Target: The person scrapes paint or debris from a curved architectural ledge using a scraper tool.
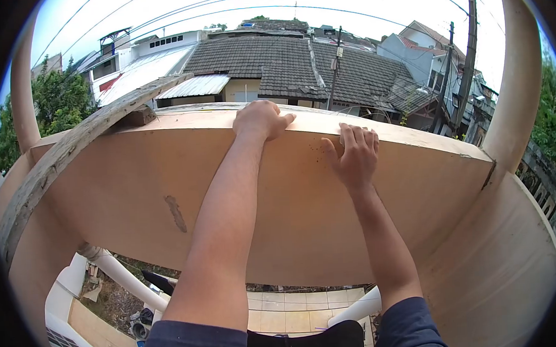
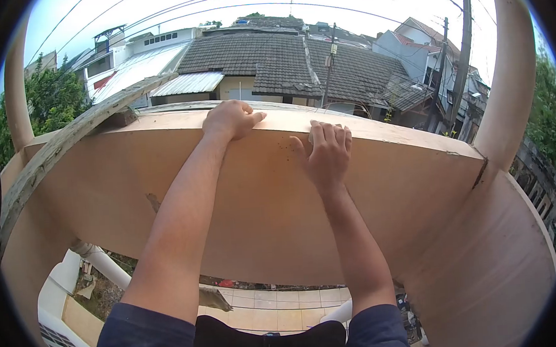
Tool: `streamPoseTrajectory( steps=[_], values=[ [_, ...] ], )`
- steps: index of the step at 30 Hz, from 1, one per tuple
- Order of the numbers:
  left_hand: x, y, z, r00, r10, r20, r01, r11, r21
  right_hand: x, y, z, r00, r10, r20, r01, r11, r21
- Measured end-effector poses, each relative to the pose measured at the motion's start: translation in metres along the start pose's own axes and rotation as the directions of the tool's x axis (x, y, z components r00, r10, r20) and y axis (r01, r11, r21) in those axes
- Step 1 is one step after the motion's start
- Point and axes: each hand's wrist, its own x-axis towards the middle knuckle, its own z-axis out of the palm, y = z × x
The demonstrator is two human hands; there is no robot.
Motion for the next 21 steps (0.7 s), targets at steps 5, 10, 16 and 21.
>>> streamPoseTrajectory(
  steps=[5, 10, 16, 21],
  values=[
    [-0.001, 0.0, -0.003, 1.0, 0.026, 0.01, -0.026, 1.0, -0.004, 0.01, 0.019, -0.005, 0.989, 0.045, 0.139, -0.069, 0.983, 0.172],
    [-0.002, 0.002, -0.005, 0.999, -0.005, 0.042, 0.006, 1.0, -0.013, 0.022, -0.001, -0.008, 0.926, 0.152, 0.346, -0.177, 0.983, 0.043],
    [-0.004, 0.002, -0.004, 1.0, 0.021, 0.0, -0.021, 1.0, 0.01, 0.024, 0.015, -0.024, 0.939, -0.055, 0.338, 0.022, 0.994, 0.103],
    [0.008, -0.002, 0.003, 0.999, 0.031, 0.038, -0.031, 0.999, -0.007, 0.045, 0.017, -0.038, 0.784, 0.004, 0.62, -0.1, 0.988, 0.121]
  ],
)
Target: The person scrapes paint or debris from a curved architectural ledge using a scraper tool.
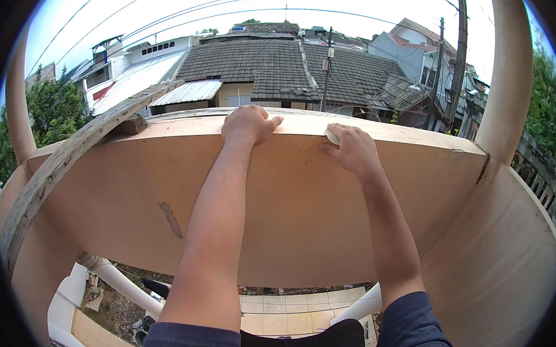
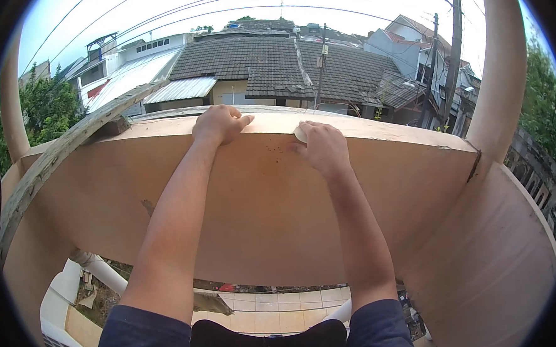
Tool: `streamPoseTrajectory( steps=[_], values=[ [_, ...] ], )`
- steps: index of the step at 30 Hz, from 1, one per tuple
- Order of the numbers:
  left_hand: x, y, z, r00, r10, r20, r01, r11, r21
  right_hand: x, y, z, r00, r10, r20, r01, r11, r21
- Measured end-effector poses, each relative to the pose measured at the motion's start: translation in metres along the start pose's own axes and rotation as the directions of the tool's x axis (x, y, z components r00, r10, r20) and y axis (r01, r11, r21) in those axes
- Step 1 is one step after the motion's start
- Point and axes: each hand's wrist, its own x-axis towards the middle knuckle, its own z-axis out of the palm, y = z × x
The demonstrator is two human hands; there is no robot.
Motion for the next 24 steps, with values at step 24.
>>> streamPoseTrajectory(
  steps=[24],
  values=[
    [-0.012, 0.004, -0.007, 0.998, 0.002, -0.062, -0.003, 1.0, -0.012, -0.01, -0.012, 0.051, 0.882, -0.07, -0.466, 0.107, 0.993, 0.053]
  ],
)
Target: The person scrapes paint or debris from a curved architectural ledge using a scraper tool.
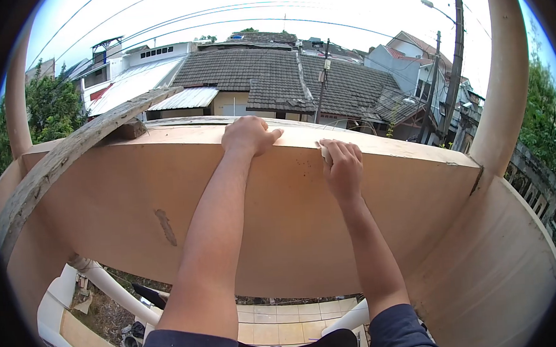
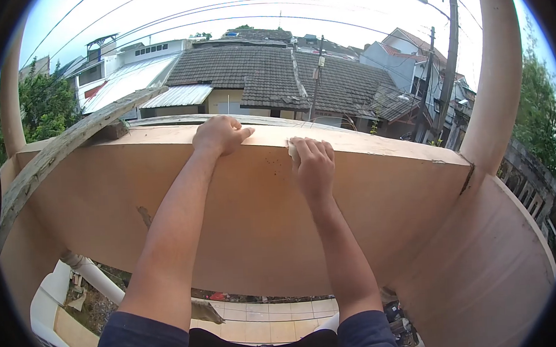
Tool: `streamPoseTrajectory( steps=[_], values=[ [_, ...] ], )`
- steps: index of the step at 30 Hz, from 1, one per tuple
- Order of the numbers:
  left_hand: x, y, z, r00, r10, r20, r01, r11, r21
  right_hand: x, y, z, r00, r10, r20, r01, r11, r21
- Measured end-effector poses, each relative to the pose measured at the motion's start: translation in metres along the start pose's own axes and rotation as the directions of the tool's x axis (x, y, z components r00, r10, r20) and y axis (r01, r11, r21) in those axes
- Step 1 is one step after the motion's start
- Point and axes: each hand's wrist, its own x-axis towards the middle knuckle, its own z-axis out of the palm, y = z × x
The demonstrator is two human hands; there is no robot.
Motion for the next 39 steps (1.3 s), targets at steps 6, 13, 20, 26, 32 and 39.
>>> streamPoseTrajectory(
  steps=[6, 13, 20, 26, 32, 39],
  values=[
    [-0.001, -0.001, 0.003, 1.0, -0.015, 0.007, 0.015, 1.0, -0.013, 0.001, -0.005, -0.001, 0.996, -0.05, -0.074, 0.051, 0.999, 0.0],
    [-0.001, -0.002, 0.002, 1.0, -0.019, -0.013, 0.019, 1.0, -0.007, 0.004, 0.008, -0.003, 0.985, 0.17, 0.036, -0.168, 0.984, -0.051],
    [0.007, -0.006, 0.009, 1.0, 0.002, -0.003, -0.002, 0.999, -0.034, 0.0, 0.016, -0.015, 0.997, -0.07, -0.045, 0.076, 0.986, 0.149],
    [0.003, -0.003, 0.007, 1.0, -0.014, -0.017, 0.014, 1.0, 0.0, -0.006, 0.002, 0.002, 0.991, 0.062, -0.123, -0.056, 0.997, 0.052],
    [0.007, -0.007, 0.011, 1.0, 0.006, -0.029, -0.006, 1.0, -0.017, -0.002, -0.009, 0.0, 0.998, -0.001, -0.063, 0.004, 0.999, 0.045],
    [-0.001, -0.002, 0.004, 0.999, -0.023, -0.028, 0.022, 0.999, -0.039, -0.006, 0.037, -0.006, 0.981, 0.146, -0.126, -0.153, 0.987, -0.042]
  ],
)
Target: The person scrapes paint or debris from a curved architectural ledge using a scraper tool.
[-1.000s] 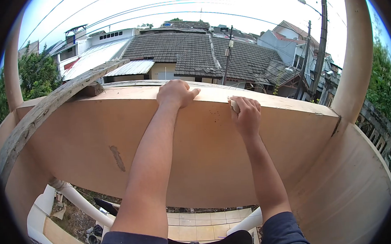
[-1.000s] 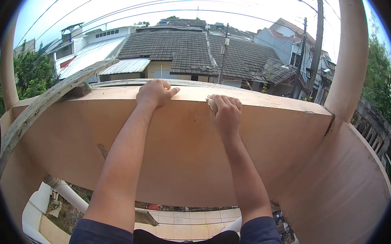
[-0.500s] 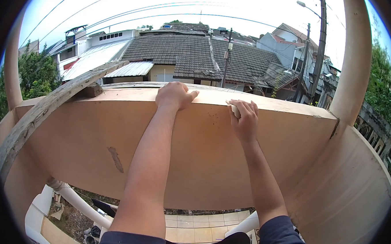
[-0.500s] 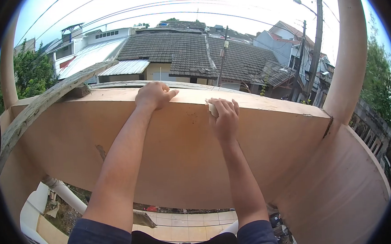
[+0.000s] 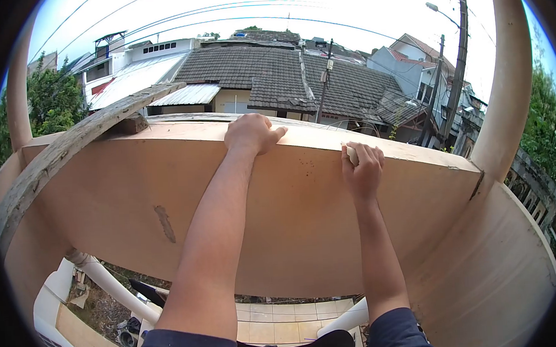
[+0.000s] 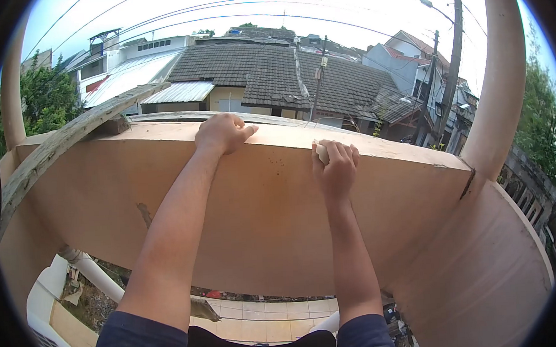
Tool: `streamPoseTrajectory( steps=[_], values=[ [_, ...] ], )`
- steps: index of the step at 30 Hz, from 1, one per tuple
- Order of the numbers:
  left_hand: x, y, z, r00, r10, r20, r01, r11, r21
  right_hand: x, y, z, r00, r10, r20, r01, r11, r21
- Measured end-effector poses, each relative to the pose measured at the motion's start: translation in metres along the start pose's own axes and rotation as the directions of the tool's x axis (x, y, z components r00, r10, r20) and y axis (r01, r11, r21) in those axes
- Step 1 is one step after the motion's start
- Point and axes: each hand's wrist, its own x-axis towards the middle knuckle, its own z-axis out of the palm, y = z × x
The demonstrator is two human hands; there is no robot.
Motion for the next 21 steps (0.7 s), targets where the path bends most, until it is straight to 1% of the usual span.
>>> streamPoseTrajectory(
  steps=[1, 5, 7, 8, 10, 11, 13, 14, 16, 17, 19, 21],
  values=[
    [0.0, 0.0, 0.001, 1.0, -0.004, 0.002, 0.004, 1.0, -0.005, -0.002, -0.001, 0.002, 0.997, -0.018, -0.069, 0.016, 0.999, -0.033],
    [0.004, -0.002, 0.003, 1.0, 0.006, 0.001, -0.006, 1.0, 0.005, -0.003, -0.009, 0.001, 0.998, -0.044, -0.048, 0.041, 0.997, -0.058],
    [0.004, -0.002, 0.004, 1.0, 0.011, 0.003, -0.011, 1.0, -0.005, -0.003, -0.004, -0.003, 0.992, -0.124, -0.026, 0.125, 0.991, 0.048],
    [0.004, -0.002, 0.004, 1.0, 0.022, -0.001, -0.022, 1.0, -0.005, -0.003, 0.002, -0.007, 0.992, -0.121, -0.028, 0.122, 0.991, 0.045],
    [0.002, -0.001, 0.002, 1.0, 0.03, -0.01, -0.03, 1.0, -0.005, -0.001, 0.011, -0.014, 0.986, -0.164, 0.03, 0.156, 0.972, 0.177],
    [-0.001, 0.0, 0.002, 0.999, 0.025, -0.025, -0.024, 1.0, 0.008, -0.003, 0.01, -0.011, 0.986, -0.166, 0.029, 0.158, 0.971, 0.179],
    [-0.002, 0.001, 0.001, 0.999, 0.016, -0.038, -0.016, 1.0, 0.019, -0.006, -0.003, -0.006, 0.994, -0.105, -0.042, 0.107, 0.992, 0.059],
    [-0.002, 0.001, 0.001, 1.0, 0.003, -0.012, -0.003, 1.0, 0.009, -0.009, -0.01, -0.003, 0.994, -0.104, -0.04, 0.106, 0.993, 0.058],
    [-0.001, 0.003, -0.001, 1.0, -0.001, 0.009, 0.001, 1.0, 0.005, -0.01, -0.03, -0.001, 0.995, -0.08, -0.058, 0.079, 0.997, -0.016],
    [-0.002, 0.002, -0.002, 1.0, 0.004, 0.013, -0.004, 1.0, 0.001, -0.009, -0.03, 0.001, 0.995, -0.076, -0.065, 0.075, 0.997, -0.016],
    [-0.001, 0.001, -0.001, 1.0, 0.017, 0.017, -0.017, 1.0, 0.002, -0.011, -0.028, 0.004, 0.988, -0.148, -0.031, 0.149, 0.988, 0.035],
    [0.005, -0.002, 0.005, 0.999, 0.038, 0.001, -0.038, 0.999, 0.002, -0.01, -0.014, -0.002, 0.989, -0.145, -0.02, 0.145, 0.988, 0.057]
  ],
)
